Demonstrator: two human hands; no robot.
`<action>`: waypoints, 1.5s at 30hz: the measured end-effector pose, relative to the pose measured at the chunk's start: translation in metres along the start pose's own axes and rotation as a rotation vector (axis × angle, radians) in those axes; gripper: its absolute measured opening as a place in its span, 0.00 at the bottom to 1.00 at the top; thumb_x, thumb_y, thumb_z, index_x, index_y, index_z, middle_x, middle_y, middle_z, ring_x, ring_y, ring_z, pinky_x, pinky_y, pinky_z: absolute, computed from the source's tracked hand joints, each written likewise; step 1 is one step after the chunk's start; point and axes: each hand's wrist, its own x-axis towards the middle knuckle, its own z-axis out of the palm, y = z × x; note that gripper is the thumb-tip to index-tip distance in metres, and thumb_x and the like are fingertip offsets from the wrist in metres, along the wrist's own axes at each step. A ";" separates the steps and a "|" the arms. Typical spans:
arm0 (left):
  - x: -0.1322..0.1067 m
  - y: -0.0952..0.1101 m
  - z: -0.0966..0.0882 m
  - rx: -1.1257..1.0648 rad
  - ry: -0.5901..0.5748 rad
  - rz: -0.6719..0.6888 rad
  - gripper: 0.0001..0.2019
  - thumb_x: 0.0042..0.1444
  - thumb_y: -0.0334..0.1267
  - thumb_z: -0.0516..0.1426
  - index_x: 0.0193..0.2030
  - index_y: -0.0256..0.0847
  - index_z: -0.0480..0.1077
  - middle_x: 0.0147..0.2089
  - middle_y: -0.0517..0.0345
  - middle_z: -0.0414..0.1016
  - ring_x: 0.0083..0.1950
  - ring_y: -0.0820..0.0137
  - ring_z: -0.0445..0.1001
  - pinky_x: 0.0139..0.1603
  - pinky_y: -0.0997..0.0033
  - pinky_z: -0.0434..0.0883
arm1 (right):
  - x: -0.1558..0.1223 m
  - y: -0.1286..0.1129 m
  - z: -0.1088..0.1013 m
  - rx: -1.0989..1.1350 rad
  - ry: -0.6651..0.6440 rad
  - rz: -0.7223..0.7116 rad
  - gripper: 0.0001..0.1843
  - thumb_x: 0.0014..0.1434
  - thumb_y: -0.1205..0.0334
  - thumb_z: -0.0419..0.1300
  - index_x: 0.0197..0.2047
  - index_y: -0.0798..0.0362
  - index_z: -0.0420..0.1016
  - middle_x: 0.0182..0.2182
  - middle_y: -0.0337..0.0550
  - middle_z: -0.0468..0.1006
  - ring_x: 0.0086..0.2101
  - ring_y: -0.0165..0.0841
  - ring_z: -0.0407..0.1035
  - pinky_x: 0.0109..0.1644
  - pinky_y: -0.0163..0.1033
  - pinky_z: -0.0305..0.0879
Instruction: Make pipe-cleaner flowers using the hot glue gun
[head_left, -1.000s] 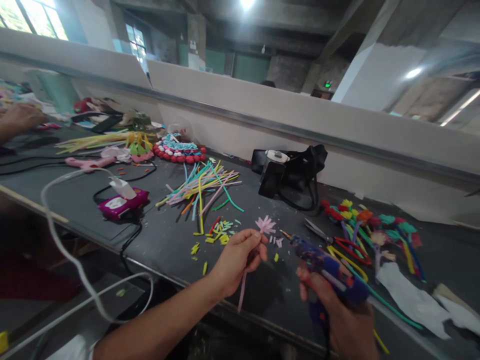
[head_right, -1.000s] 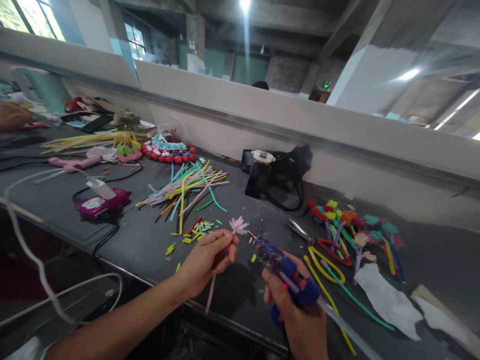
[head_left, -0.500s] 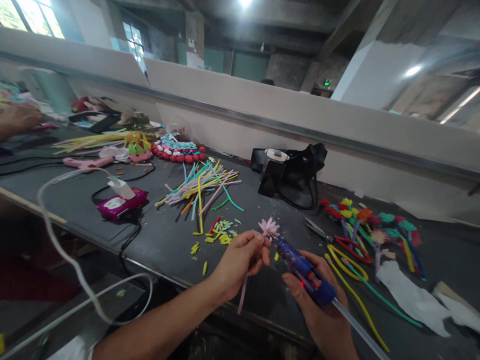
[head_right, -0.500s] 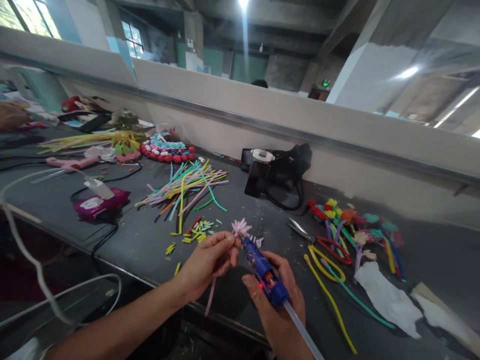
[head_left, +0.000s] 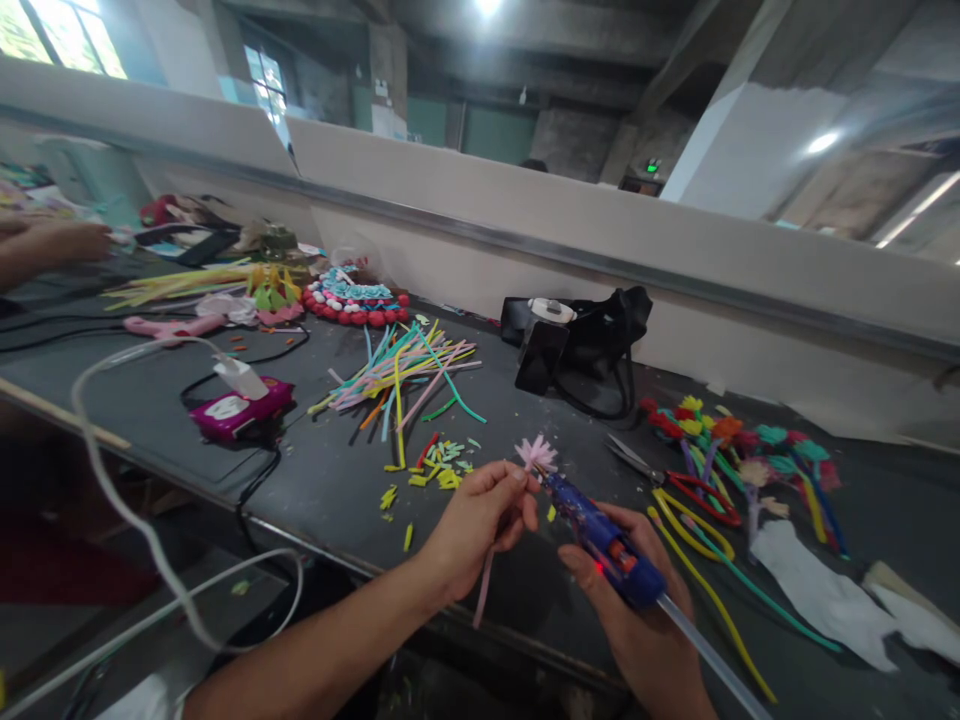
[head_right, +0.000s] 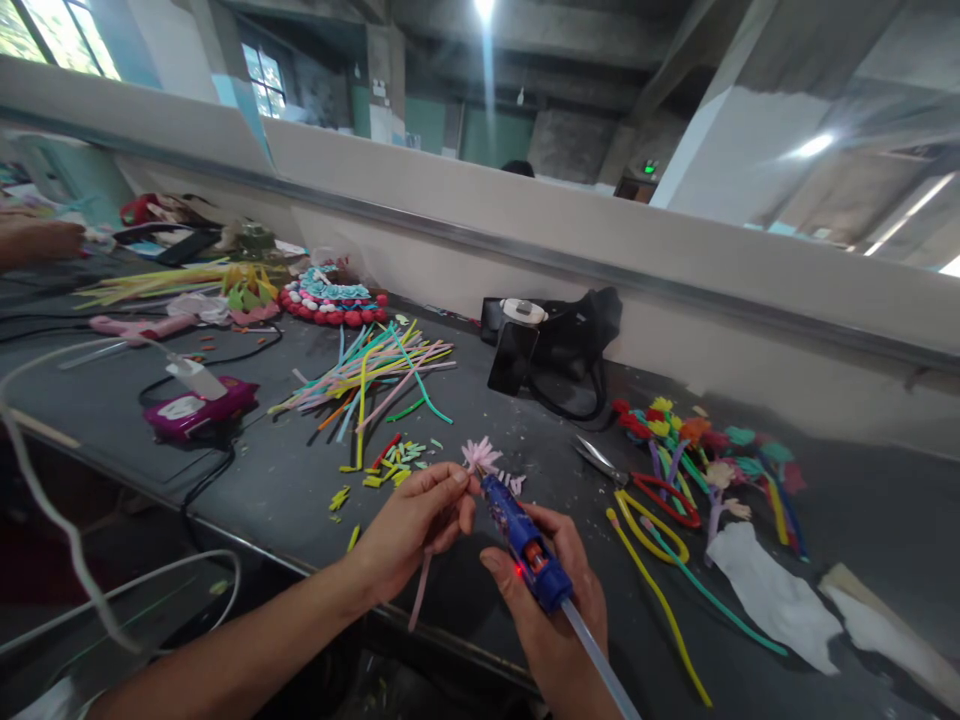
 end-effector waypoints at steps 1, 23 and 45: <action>0.000 0.000 0.000 0.001 0.001 -0.001 0.11 0.59 0.44 0.55 0.36 0.36 0.67 0.21 0.62 0.69 0.16 0.81 0.56 0.16 0.79 0.46 | 0.000 0.000 0.000 -0.009 -0.001 0.000 0.19 0.54 0.47 0.64 0.44 0.48 0.71 0.32 0.38 0.78 0.29 0.32 0.73 0.31 0.34 0.70; 0.000 0.001 -0.001 -0.016 0.008 0.004 0.10 0.59 0.43 0.55 0.35 0.37 0.67 0.21 0.61 0.69 0.16 0.81 0.55 0.16 0.79 0.46 | -0.003 -0.011 -0.003 0.065 -0.024 0.060 0.19 0.53 0.44 0.63 0.42 0.47 0.72 0.28 0.36 0.78 0.26 0.32 0.74 0.29 0.33 0.70; 0.000 -0.001 -0.003 -0.002 0.002 0.014 0.11 0.58 0.45 0.56 0.35 0.37 0.68 0.22 0.62 0.69 0.16 0.81 0.56 0.17 0.78 0.46 | -0.006 -0.006 -0.002 -0.100 -0.010 -0.122 0.23 0.54 0.43 0.62 0.48 0.47 0.69 0.35 0.40 0.80 0.27 0.34 0.77 0.28 0.36 0.72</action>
